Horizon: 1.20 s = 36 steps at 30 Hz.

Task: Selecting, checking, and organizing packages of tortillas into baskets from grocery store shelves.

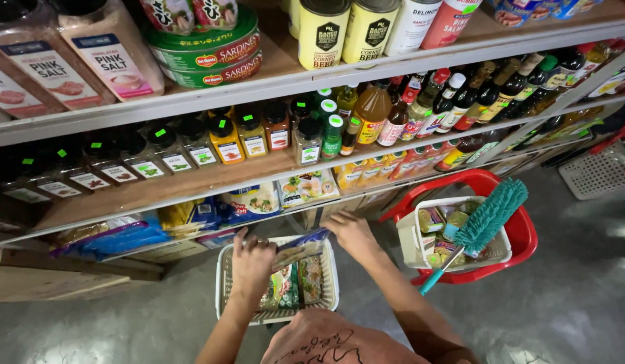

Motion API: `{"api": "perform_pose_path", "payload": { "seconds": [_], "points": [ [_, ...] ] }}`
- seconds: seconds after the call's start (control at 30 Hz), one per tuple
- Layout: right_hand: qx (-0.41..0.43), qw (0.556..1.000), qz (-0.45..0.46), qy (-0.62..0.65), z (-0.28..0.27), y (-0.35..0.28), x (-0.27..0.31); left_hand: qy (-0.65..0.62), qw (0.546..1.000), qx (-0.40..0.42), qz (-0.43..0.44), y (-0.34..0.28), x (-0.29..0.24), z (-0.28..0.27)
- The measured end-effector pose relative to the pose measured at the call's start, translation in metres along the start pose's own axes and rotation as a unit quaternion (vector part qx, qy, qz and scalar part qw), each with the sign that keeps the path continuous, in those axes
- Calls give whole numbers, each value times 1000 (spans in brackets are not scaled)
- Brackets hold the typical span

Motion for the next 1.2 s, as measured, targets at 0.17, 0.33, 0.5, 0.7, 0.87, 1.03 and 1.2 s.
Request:
{"api": "perform_pose_path", "payload": {
  "seconds": [0.17, 0.33, 0.5, 0.7, 0.87, 1.03, 1.2],
  "points": [
    [-34, 999, 13, 17, -9, 0, -1, 2, 999, -20, -41, -6, 29, 28],
    [-56, 997, 13, 52, -24, 2, 3, -6, 997, -63, -35, -11, 36, 15],
    [-88, 990, 58, 97, -10, -5, -26, -9, 988, -151, -43, -20, 46, -22],
    [-61, 959, 192, 200, -13, -15, -53, -64, 980, -180, -59, -23, 46, -21],
    [-101, 880, 248, 392, 16, -38, -115, -193, 951, -229, -83, -24, 45, -39],
    [-156, 713, 237, 642, 25, -44, -124, -163, 940, -291, 77, -22, -14, -120],
    [-109, 641, 302, 697, 146, -90, -159, -152, 952, -239, 113, -19, -30, -131]
  ]
}}
Point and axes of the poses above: each hand's wrist, its own y-axis towards the middle knuckle, its own z-axis out of the palm, x = y × z, the point moved 9 cm from there along y, towards the middle knuckle, and after that the axes turned 2 degrees about -y, right-handed, at the moved point
